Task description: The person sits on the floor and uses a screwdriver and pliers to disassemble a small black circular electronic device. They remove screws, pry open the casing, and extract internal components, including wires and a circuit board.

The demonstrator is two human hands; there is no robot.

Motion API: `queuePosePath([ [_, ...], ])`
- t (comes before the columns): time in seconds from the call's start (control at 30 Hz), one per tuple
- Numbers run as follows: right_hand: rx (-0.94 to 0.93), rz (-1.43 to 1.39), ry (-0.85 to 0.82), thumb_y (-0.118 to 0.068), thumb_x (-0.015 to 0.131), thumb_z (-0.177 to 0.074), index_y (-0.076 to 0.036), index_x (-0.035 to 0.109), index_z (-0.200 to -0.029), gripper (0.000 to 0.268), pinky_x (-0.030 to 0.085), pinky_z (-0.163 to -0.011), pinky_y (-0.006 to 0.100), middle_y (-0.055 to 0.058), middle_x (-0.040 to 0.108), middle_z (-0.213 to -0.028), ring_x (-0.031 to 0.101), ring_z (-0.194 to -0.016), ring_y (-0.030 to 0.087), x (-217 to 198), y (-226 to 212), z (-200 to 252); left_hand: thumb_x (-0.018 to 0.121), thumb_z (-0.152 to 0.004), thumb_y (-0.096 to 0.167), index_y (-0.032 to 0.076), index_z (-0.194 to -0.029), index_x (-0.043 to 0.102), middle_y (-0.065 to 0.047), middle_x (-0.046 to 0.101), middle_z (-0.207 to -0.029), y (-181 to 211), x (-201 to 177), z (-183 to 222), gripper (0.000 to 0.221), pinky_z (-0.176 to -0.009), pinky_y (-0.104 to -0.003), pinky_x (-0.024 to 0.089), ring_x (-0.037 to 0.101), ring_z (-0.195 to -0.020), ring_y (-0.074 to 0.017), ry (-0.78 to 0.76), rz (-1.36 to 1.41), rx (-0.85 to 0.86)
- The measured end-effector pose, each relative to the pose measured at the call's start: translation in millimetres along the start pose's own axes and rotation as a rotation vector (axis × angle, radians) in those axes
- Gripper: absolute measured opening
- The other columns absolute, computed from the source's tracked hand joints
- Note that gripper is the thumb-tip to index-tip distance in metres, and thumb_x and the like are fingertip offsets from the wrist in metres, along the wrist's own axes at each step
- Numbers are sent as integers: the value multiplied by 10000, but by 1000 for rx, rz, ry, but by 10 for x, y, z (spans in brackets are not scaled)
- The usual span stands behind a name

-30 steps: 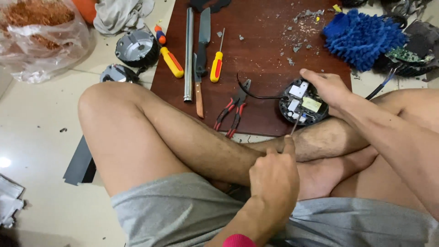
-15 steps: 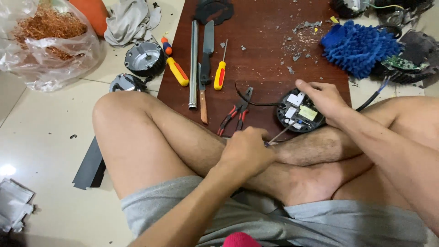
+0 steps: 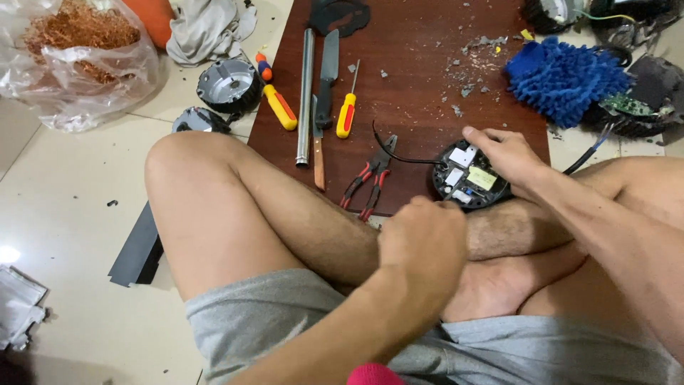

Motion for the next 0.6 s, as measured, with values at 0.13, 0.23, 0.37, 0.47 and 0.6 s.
queuePosePath([
  [0.13, -1, -60, -26, -761, 764, -855, -153, 748, -1311, 760, 452, -1112, 549, 223, 671, -1382, 565, -1345, 468, -17, -6, -13, 623, -932, 42, -35, -1169, 756, -206, 734, -987, 2, -69, -85, 283, -667, -627, 628, 748, -979, -376, -76, -18, 66],
  [0.23, 3, -43, -7, -772, 736, -868, -247, 796, -1194, 621, 460, -1096, 539, 170, 693, -1361, 579, -1333, 433, 46, 175, -173, 568, -924, 96, -9, -1127, 755, -255, 767, -982, -466, -3, -146, 296, -736, -607, 642, 769, -981, -454, -123, 290, -121],
  [0.37, -2, -164, 45, -739, 635, -974, -72, 705, -1343, 765, 424, -1140, 542, 247, 635, -1411, 532, -1394, 411, -51, 12, 96, 600, -911, 286, 173, -1285, 760, -173, 803, -1082, -797, 181, -114, 422, -992, -555, 575, 727, -1185, -396, -103, 738, -288],
  [0.47, 41, -183, 29, -698, 498, -1056, 48, 581, -1458, 852, 334, -1220, 565, 307, 532, -1513, 437, -1475, 426, -98, 2, 135, 582, -886, 310, 273, -1297, 751, -90, 815, -1100, -772, -26, -27, 446, -1031, -515, 565, 721, -1218, -342, -106, 727, -316],
  [0.6, 99, -172, -1, -691, 419, -1067, 94, 494, -1512, 905, 234, -1282, 563, 296, 449, -1596, 344, -1541, 404, -169, -340, 495, 532, -919, 312, 342, -1287, 757, -97, 792, -1205, -771, -102, -85, 432, -1077, -501, 540, 692, -1269, -340, -118, 581, -330],
])
Point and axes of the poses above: each hand's wrist, its own z-axis away from the middle knuckle, its own x-axis out of the palm, y = z × x, the point moved 4 cm from there along -z, towards the middle knuckle
